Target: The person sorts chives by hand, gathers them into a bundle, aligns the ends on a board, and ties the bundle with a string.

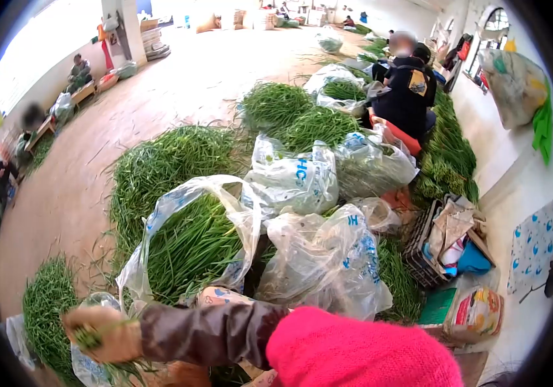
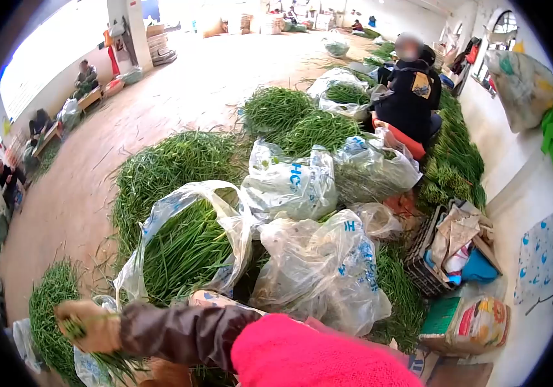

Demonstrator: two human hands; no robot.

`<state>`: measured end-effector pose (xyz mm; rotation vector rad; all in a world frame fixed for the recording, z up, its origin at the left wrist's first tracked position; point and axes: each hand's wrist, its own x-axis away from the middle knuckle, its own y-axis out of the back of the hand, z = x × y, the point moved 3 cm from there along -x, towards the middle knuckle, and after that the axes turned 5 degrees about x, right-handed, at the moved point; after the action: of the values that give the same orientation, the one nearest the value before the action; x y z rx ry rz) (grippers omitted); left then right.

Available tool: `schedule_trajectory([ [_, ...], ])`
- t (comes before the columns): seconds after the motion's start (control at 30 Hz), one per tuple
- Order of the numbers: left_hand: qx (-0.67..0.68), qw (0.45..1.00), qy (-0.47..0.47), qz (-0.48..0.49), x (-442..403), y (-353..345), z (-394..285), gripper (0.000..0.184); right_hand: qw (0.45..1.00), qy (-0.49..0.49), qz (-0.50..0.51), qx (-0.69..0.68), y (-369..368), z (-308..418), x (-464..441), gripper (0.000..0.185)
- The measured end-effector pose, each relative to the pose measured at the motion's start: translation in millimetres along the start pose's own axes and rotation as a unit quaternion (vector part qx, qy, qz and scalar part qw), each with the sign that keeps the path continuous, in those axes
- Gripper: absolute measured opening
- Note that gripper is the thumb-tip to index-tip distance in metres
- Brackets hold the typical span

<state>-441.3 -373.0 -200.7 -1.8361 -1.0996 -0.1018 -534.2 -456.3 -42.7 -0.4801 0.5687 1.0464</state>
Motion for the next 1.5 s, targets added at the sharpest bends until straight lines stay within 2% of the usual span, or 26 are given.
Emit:
schedule_trajectory([
  [0.07,-0.014,0.999,-0.046,0.002,-3,1,-6,0.06,0.997,0.045,0.002,-0.062,2,10,35,0.018],
  [0.13,-0.026,0.996,-0.083,-0.002,-4,2,-13,0.06,0.992,-0.046,0.055,-0.101,-19,-5,68,0.015],
  [0.17,-0.027,0.995,-0.099,-0.004,-4,3,-16,0.061,0.988,-0.054,0.086,-0.114,6,35,76,0.016],
  [0.23,-0.024,0.991,-0.132,-0.011,-2,8,-23,0.061,0.977,-0.172,0.025,-0.122,-25,8,116,0.023],
  [0.33,-0.017,0.983,-0.184,-0.02,7,21,-37,0.062,0.953,-0.182,0.07,-0.23,-53,-6,165,0.02],
  [0.37,-0.008,0.977,-0.209,-0.031,16,33,-45,0.062,0.956,-0.105,0.198,-0.187,-45,-13,166,0.026],
  [0.43,0.022,0.962,-0.269,-0.051,41,56,-57,0.063,0.895,0.096,0.417,-0.128,-15,4,155,0.042],
  [0.5,0.063,0.944,-0.32,-0.059,68,72,-63,0.064,0.853,0.14,0.47,-0.181,-9,20,144,0.041],
  [0.53,0.079,0.936,-0.338,-0.059,79,79,-66,0.064,0.806,-0.005,0.563,-0.18,-7,14,147,0.051],
  [0.57,0.093,0.931,-0.348,-0.052,88,84,-63,0.064,0.778,-0.102,0.592,-0.185,6,11,140,0.052],
  [0.63,0.112,0.928,-0.353,-0.039,95,100,-59,0.065,0.769,-0.325,0.528,-0.156,50,0,112,0.055],
  [0.7,0.092,0.939,-0.33,-0.033,92,121,-55,0.07,0.76,-0.42,0.484,-0.111,45,-37,104,0.059],
  [0.77,0.045,0.949,-0.308,-0.04,95,128,-55,0.072,0.728,-0.411,0.53,-0.139,6,-84,125,0.076],
  [0.8,-0.004,0.96,-0.276,-0.04,97,128,-59,0.074,0.7,-0.406,0.565,-0.161,-16,-94,130,0.095],
  [0.87,-0.099,0.947,-0.297,-0.073,94,132,-63,0.068,0.671,-0.39,0.586,-0.231,-62,-84,126,0.102],
  [0.93,-0.231,0.922,-0.297,-0.086,96,131,-72,0.054,0.73,-0.299,0.595,-0.153,-99,-88,121,0.089],
  [1.0,-0.342,0.876,-0.303,-0.157,100,135,-89,0.051,0.813,-0.295,0.491,-0.1,-127,-79,116,0.078],
  [1.07,-0.397,0.81,-0.392,-0.181,110,120,-116,0.05,0.836,-0.292,0.441,-0.146,-150,-73,118,0.074],
  [1.17,-0.195,0.904,-0.345,-0.16,95,172,-128,0.058,0.856,-0.262,0.413,-0.166,-169,-54,112,0.073],
  [1.23,-0.346,0.846,-0.368,-0.171,90,212,-130,0.065,0.848,-0.207,0.487,0.0,-177,-49,107,0.077],
  [1.27,-0.414,0.807,-0.381,-0.18,87,231,-131,0.068,0.845,-0.214,0.49,0.0,-181,-58,111,0.077],
  [1.33,-0.369,0.849,-0.345,-0.155,84,241,-126,0.07,0.769,-0.227,0.596,0.041,-191,-86,130,0.075],
  [1.37,-0.375,0.866,-0.28,-0.179,87,247,-122,0.068,0.772,-0.2,0.6,0.058,-192,-96,138,0.069],
  [1.4,-0.371,0.869,-0.274,-0.179,87,250,-115,0.068,0.769,-0.206,0.602,0.059,-193,-102,143,0.069],
  [1.47,-0.235,0.921,-0.242,-0.196,84,260,-105,0.064,0.784,-0.094,0.61,0.072,-196,-111,148,0.071],
  [1.5,-0.187,0.933,-0.231,-0.203,83,265,-101,0.063,0.736,-0.17,0.648,0.098,-195,-90,131,0.073],
])
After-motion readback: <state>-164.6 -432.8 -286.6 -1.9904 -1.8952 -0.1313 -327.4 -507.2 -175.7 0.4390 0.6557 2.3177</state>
